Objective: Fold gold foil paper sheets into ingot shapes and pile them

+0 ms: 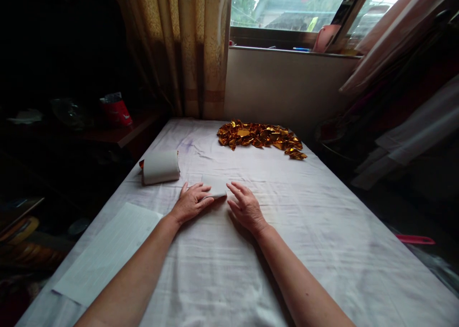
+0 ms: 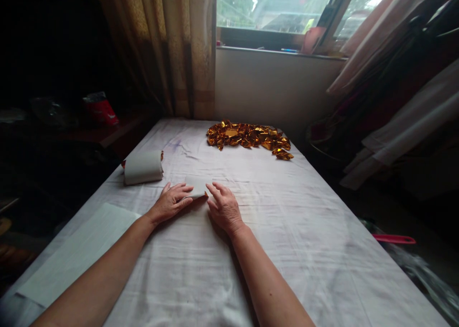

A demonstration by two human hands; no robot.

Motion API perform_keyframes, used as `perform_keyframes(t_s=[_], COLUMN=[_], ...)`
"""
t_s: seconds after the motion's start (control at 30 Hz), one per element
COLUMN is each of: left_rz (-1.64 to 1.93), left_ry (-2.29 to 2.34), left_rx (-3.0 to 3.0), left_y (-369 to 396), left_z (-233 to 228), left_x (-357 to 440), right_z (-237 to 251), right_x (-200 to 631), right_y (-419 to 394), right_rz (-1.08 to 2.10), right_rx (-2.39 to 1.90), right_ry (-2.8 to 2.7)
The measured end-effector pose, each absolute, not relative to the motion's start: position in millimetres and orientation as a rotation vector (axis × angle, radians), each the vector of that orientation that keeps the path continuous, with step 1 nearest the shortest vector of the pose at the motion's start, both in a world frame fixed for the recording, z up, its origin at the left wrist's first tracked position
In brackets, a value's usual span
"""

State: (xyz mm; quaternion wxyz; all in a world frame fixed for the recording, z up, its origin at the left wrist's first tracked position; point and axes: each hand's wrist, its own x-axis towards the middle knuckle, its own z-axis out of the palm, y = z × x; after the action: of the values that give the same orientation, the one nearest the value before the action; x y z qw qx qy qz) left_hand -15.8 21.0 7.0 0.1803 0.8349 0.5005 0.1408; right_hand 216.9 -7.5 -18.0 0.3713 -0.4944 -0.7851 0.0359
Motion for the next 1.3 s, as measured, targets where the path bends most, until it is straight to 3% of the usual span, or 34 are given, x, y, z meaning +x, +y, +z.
perform_keyframes(t_s=[0.33,0.63,0.83,1.3], left_rz=[0.428,0.966,1.114,1.291], left_ry=[1.345,1.406,1.426,1.466], left_rx=[2.288,2.046,2.004,2.27], left_y=[17.7,17.6,17.5,17.4], left_z=[12.6,0.5,-5.5,16.9], left_x=[-18.4,-19.9,-21.6,-50.0], right_z=[-10.7,-11.2,3.2,1.5], right_x=[203.4,202.8,202.0,236.5], right_y=[-12.1,-8.4,-10.0,0.9], right_rz=[0.303,0.774,0.993,0.652], right_rx=[-1.227,-1.255,-1.218,-1.138], right_ry=[-1.897,-1.433,-1.28,-0.772])
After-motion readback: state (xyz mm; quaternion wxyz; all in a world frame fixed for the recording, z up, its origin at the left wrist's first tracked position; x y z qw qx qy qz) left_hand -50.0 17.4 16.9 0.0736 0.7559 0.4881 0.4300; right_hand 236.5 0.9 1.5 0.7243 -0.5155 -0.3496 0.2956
